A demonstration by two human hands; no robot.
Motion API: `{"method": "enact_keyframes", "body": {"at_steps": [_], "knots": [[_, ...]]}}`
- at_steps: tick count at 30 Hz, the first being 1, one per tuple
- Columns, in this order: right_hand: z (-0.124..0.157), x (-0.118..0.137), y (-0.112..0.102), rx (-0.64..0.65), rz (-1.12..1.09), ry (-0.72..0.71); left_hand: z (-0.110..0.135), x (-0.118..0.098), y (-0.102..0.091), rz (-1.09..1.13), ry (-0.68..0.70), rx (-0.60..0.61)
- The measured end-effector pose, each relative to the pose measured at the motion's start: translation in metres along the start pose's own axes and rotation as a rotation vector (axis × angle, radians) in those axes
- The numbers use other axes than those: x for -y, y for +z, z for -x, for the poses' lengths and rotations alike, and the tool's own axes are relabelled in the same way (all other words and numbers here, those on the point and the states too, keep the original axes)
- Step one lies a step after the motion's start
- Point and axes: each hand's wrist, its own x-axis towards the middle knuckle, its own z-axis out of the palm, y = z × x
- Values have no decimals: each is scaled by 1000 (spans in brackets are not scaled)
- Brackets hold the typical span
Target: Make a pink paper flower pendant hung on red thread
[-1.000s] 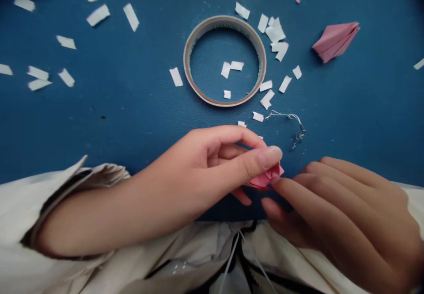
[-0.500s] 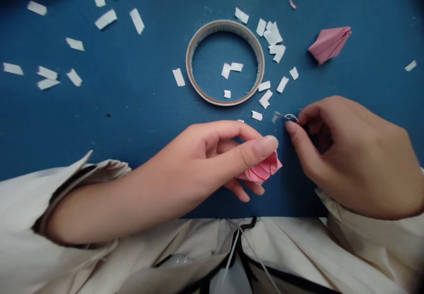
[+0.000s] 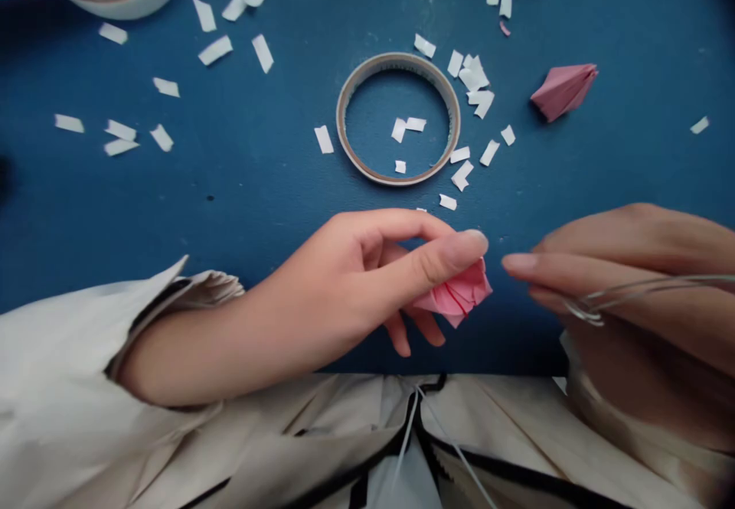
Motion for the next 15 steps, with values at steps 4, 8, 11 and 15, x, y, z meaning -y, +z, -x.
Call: {"method": "enact_keyframes", "body": {"at_steps": [4,8,11,15], "knots": [[-3,-6,4,-57,188,-32,1,2,-1,-25,31,-5],[-5,-19,15,-139,522,-48,0,1,0,-44,48,-18],[-8,-22,19,-108,567,-49,0,1,0,-55,50,-22],[-4,-14,11,-145,441,-8,0,3,-1,-54,55,-22]]}}
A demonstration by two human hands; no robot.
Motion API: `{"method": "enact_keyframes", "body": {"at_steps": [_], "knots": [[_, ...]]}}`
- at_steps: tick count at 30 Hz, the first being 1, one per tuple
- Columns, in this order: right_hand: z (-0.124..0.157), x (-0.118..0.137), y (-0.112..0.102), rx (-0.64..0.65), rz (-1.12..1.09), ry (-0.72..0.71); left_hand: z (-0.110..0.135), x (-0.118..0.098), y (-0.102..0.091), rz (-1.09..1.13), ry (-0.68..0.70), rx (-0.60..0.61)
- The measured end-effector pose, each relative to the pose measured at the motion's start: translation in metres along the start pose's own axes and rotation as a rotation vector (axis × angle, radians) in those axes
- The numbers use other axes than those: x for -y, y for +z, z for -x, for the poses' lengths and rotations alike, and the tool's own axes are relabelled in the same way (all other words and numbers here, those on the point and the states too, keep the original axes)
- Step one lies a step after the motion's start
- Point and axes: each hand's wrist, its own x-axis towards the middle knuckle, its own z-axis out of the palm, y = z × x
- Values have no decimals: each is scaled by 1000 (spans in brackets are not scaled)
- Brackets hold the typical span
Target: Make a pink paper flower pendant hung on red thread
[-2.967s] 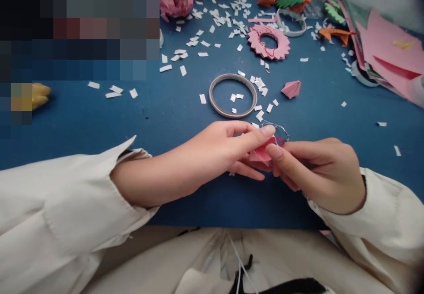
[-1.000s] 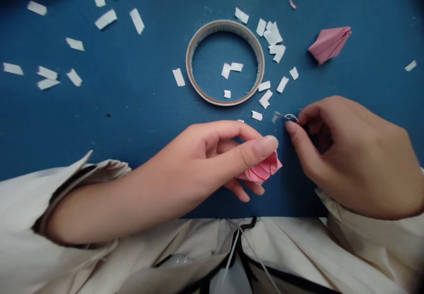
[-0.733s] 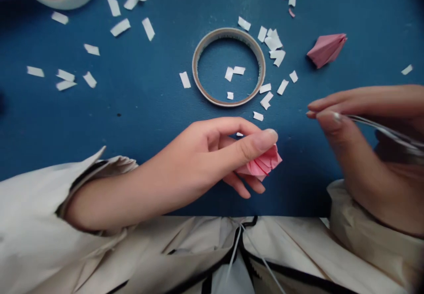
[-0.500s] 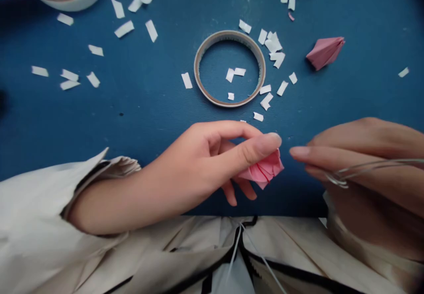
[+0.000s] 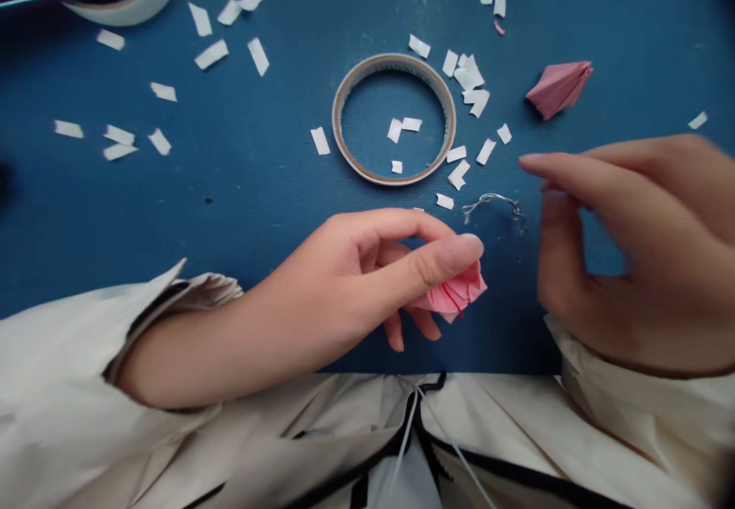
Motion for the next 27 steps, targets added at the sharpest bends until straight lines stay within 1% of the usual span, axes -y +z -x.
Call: {"method": "enact_keyframes", "body": {"at_steps": [2,3,4,5,6,8,10,12,19,23,27], "knots": [[3,8,-10,61,-263,-21,0,1,0,-2,9,-5],[4,13,-14,102,-448,10,0,1,0,-5,14,-10],[5,19,-17,205,-577,79,0,0,0,-9,21,-15],[5,25,-19,130,-472,66,0,0,0,-14,26,-19],[5,30,-19,61,-385,-16,0,-1,1,-18,34,-23],[4,36,-14,80,-315,-223,-1,-2,1,-16,42,-26],[4,37,-6,69,-264,-333,-1,-3,1,-2,35,-24],[5,34,1,55,-234,-387,-2,-3,2,16,18,-23],[10,26,10,76,-186,-446,-2,-3,4,43,0,-25],[8,26,16,47,-146,-400,-1,-4,3,39,2,-44],[7,27,21,9,-125,-320,0,-3,0,26,66,-18]]}}
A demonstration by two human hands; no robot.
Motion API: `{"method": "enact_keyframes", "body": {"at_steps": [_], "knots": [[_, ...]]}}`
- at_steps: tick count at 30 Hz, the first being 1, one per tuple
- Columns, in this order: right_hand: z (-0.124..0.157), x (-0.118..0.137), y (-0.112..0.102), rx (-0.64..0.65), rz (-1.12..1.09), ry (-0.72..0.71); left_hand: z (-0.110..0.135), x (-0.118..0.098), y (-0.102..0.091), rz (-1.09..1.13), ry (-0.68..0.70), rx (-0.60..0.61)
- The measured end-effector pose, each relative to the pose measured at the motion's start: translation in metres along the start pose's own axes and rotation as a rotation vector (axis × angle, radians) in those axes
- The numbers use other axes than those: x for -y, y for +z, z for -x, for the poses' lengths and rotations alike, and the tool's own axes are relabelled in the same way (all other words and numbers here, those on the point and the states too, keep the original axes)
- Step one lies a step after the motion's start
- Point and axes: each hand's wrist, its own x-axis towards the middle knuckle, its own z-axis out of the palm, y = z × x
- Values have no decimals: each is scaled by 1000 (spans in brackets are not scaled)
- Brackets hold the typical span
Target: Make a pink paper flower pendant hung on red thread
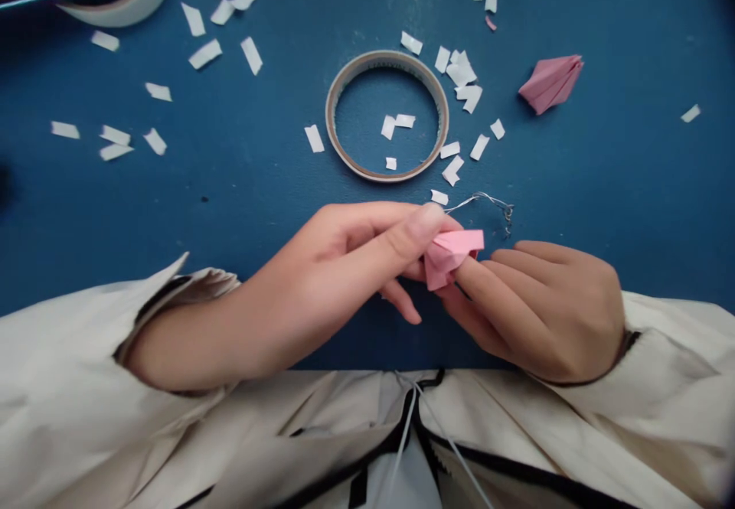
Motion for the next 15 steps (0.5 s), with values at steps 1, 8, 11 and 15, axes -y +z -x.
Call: {"method": "enact_keyframes", "body": {"at_steps": [1,8,11,15], "knots": [[0,0,0,0,4,33,0,0,0,-11,18,6],[-5,0,-13,26,-814,616,3,4,-2,-529,415,-54],[-6,-3,-14,75,-1484,830,2,8,-4,-882,715,-184],[-8,-10,-10,235,-1896,822,1,9,-5,-1046,850,-290]]}}
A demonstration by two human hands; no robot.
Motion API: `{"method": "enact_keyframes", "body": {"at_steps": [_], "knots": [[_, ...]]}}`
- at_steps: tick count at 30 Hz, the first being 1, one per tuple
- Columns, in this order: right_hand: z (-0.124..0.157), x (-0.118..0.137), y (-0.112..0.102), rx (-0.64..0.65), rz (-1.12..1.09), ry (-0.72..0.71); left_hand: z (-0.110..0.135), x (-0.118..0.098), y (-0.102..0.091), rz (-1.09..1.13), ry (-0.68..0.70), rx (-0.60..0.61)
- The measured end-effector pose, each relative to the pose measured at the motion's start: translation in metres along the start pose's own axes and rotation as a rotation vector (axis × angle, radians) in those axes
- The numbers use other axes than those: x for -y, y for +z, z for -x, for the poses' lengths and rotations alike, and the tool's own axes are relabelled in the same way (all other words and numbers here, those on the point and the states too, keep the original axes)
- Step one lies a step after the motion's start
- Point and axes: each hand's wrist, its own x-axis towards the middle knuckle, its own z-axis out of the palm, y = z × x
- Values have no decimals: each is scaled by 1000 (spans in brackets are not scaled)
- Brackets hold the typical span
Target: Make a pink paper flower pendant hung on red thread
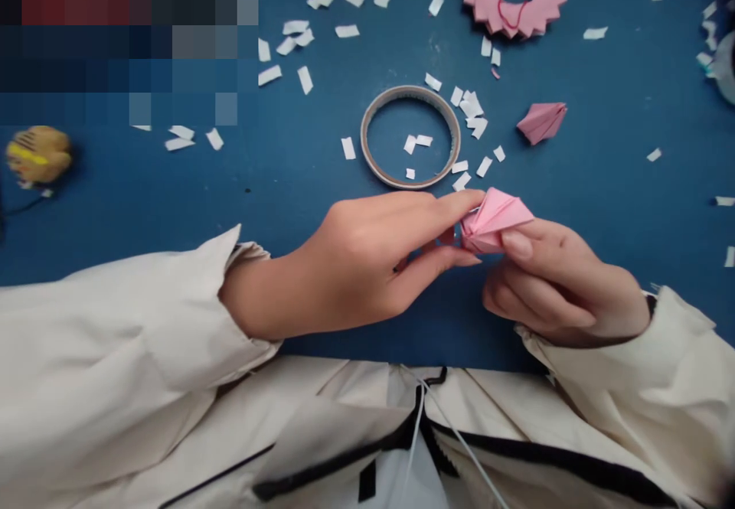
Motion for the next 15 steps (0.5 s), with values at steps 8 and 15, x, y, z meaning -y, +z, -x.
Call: {"method": "enact_keyframes", "body": {"at_steps": [8,15], "knots": [[-6,-3,-5,164,-99,-11,0,6,4,59,31,18],[-10,-8,-3,75,-120,0,2,6,6,165,-73,69]]}}
